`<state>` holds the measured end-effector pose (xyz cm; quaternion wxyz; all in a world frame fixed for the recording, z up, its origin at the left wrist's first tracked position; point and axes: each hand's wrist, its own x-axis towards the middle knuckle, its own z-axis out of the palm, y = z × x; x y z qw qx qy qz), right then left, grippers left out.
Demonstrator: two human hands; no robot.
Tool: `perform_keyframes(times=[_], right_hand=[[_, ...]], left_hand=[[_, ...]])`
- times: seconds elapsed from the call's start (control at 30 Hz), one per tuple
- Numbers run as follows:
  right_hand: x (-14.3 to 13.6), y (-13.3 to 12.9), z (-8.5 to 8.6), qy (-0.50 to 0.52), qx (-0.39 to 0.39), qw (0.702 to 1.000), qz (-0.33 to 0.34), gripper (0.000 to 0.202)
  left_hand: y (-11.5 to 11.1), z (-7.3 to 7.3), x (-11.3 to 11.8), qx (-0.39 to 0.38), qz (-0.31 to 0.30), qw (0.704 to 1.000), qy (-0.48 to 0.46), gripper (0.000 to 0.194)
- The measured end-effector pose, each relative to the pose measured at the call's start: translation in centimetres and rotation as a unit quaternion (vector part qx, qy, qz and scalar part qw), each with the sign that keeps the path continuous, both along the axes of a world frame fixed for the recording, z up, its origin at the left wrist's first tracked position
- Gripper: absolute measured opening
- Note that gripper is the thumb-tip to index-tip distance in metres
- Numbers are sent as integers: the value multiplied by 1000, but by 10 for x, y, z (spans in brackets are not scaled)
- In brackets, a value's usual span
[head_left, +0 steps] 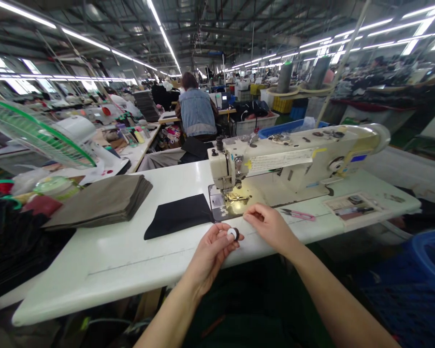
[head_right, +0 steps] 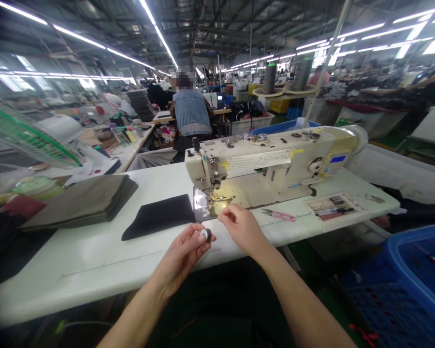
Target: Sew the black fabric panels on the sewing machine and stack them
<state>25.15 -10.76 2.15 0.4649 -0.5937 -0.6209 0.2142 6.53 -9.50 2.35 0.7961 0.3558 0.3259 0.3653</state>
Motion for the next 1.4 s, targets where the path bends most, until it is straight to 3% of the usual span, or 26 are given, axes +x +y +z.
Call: perform_keyframes(times=[0.07, 0.17, 0.23, 0.33, 0.43, 0.63, 0.73, 0.87, 0.97, 1.1, 1.2, 1.3, 1.4], right_hand=[[1, -9, -2, -34, 64, 997, -19, 20], [-8, -28, 2, -132, 150, 979, 23, 42], [-17, -38, 5, -204, 181, 961, 52, 39], [-28, -42, 6, -252, 207, 944, 44, 20], [-32, -40, 1, -207, 191, 958, 52, 16], [-47, -42, -15, 62, 96, 989, 93, 19], [-58, -48, -23, 76, 120, 987, 80, 20], [-60, -55, -32, -95, 272, 955, 72, 23], [-57, -57, -37, -174, 322, 928, 75, 32], [-60, -56, -41, -169, 302, 931, 113, 29], [-51, -51, -44, -135, 254, 951, 115, 41], [-16, -39, -54, -109, 184, 977, 24, 40], [30, -20, -72, -164, 145, 973, -69, 35]], left_hand=[[1, 0, -2, 17, 34, 999, 35, 39], [-2, 1, -1, 54, 71, 993, 78, 39], [-6, 1, 1, 80, 75, 990, 93, 37], [-13, 2, 1, 112, 73, 985, 110, 35], [-19, 4, -5, 135, 77, 979, 133, 35], [-31, 2, -22, 165, 105, 973, 122, 35], [-38, -5, -28, 113, 115, 985, 54, 40], [-48, -19, -35, 21, 36, 997, -64, 36], [-53, -32, -36, -9, 15, 991, -129, 35], [-56, -46, -35, -47, 19, 974, -220, 29], [-60, -54, -40, -106, 40, 962, -249, 31], [-71, -70, -56, -171, 47, 960, -214, 36], [-78, -99, -73, -250, 77, 955, -142, 23]])
